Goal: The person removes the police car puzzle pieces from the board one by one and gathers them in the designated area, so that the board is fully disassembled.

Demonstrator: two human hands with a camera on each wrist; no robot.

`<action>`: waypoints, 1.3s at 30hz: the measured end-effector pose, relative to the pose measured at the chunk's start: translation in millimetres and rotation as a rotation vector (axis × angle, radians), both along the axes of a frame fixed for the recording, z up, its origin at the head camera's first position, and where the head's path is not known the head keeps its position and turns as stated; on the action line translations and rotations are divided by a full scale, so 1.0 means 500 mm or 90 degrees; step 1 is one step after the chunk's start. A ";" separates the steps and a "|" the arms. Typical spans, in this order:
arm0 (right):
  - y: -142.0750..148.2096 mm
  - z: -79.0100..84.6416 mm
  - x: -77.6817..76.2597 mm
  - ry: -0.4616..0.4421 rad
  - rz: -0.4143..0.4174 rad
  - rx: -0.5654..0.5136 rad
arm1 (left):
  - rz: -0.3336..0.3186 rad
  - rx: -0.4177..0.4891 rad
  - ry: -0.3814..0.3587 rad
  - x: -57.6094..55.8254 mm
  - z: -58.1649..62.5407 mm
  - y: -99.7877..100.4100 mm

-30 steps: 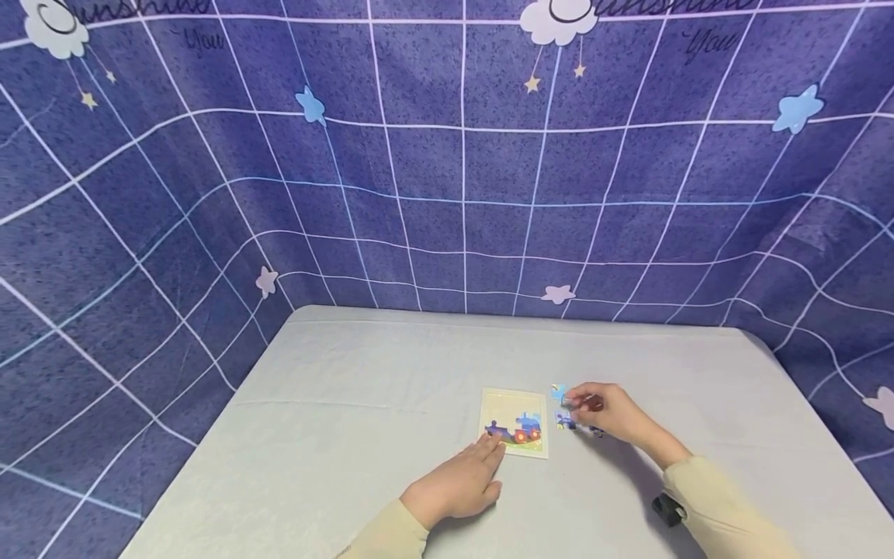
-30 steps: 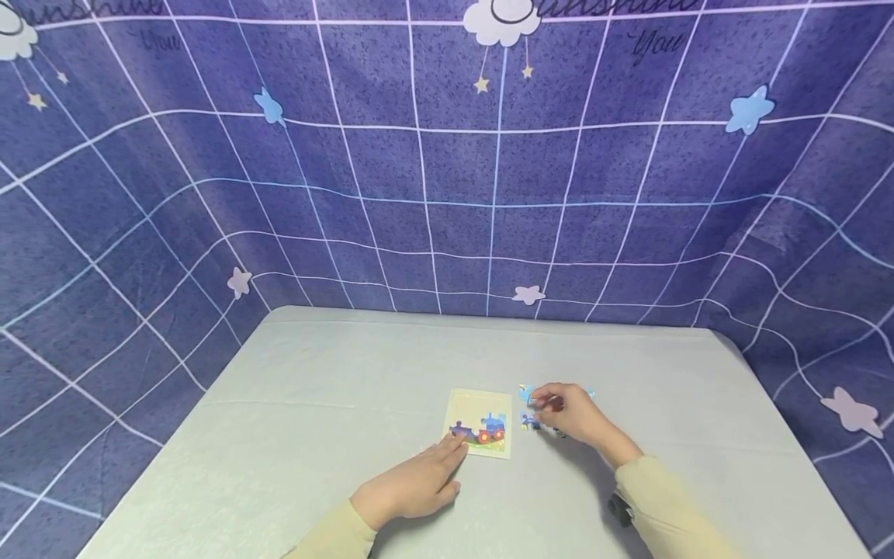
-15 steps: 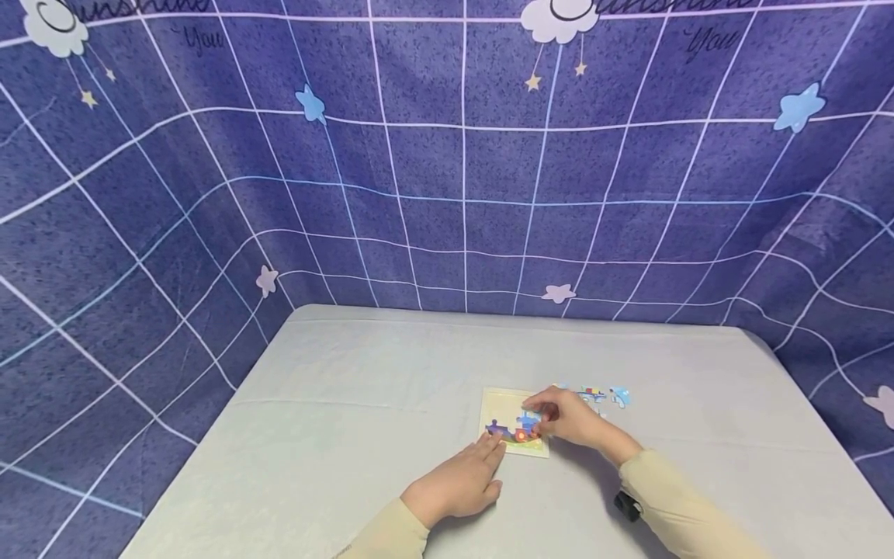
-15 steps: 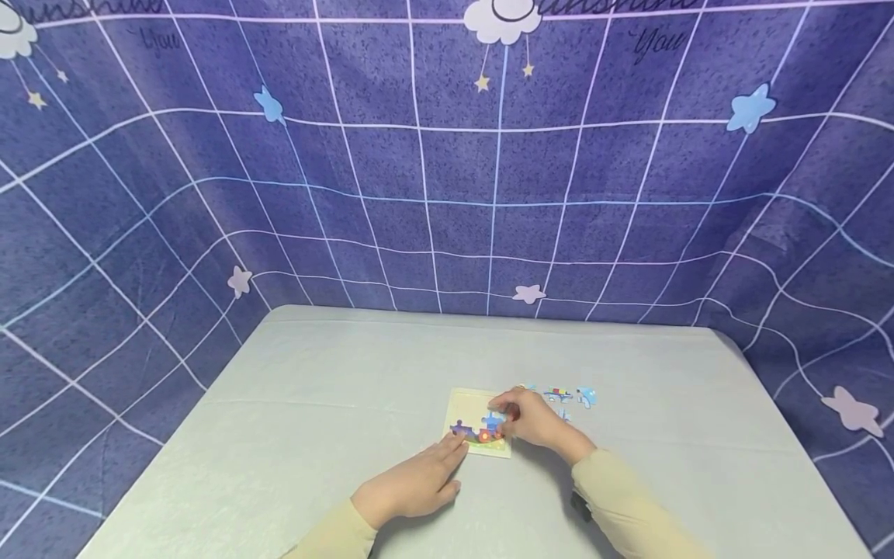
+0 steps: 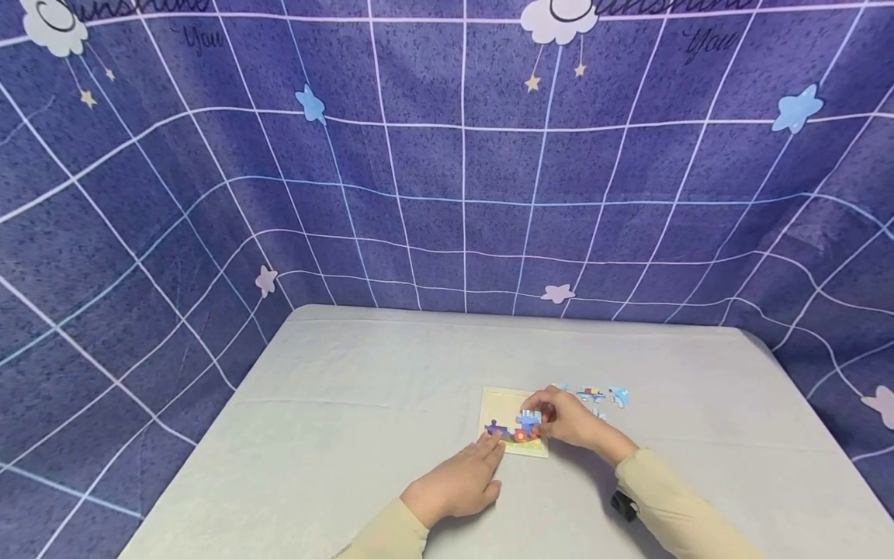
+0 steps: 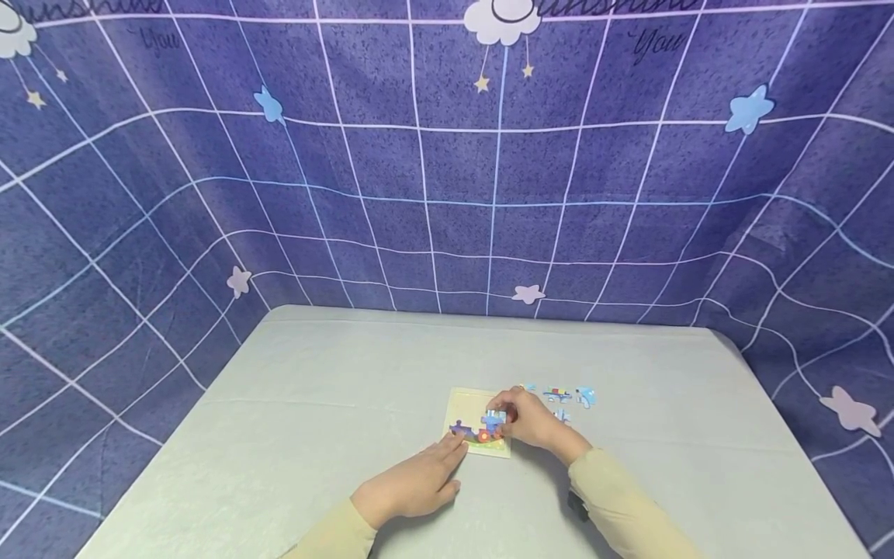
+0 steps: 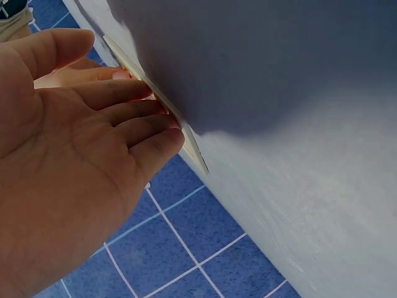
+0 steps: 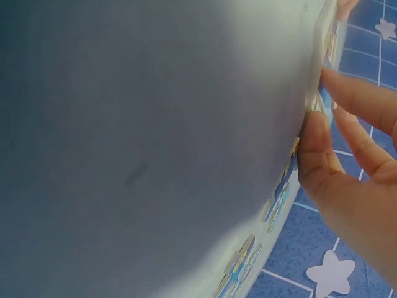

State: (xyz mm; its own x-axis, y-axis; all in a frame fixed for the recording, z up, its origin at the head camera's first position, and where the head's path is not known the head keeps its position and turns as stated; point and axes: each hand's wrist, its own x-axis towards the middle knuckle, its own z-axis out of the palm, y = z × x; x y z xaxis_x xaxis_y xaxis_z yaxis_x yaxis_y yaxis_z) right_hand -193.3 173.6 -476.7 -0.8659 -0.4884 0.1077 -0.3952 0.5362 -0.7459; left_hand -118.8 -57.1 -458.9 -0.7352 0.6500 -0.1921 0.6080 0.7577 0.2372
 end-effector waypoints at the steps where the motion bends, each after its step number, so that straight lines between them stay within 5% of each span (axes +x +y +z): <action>1: 0.001 0.000 0.000 0.000 0.001 -0.003 | 0.001 0.000 -0.002 0.000 0.000 0.000; 22: 0.021 -0.008 -0.010 -0.018 0.030 -0.119 | 0.001 0.005 -0.004 -0.001 -0.004 -0.002; 28: 0.033 0.008 -0.010 -0.074 -0.014 -0.109 | -0.003 0.001 0.001 -0.001 -0.002 -0.001; 39: 0.116 0.043 -0.007 -0.068 -0.067 -0.098 | 0.003 -0.006 0.005 0.003 0.003 0.000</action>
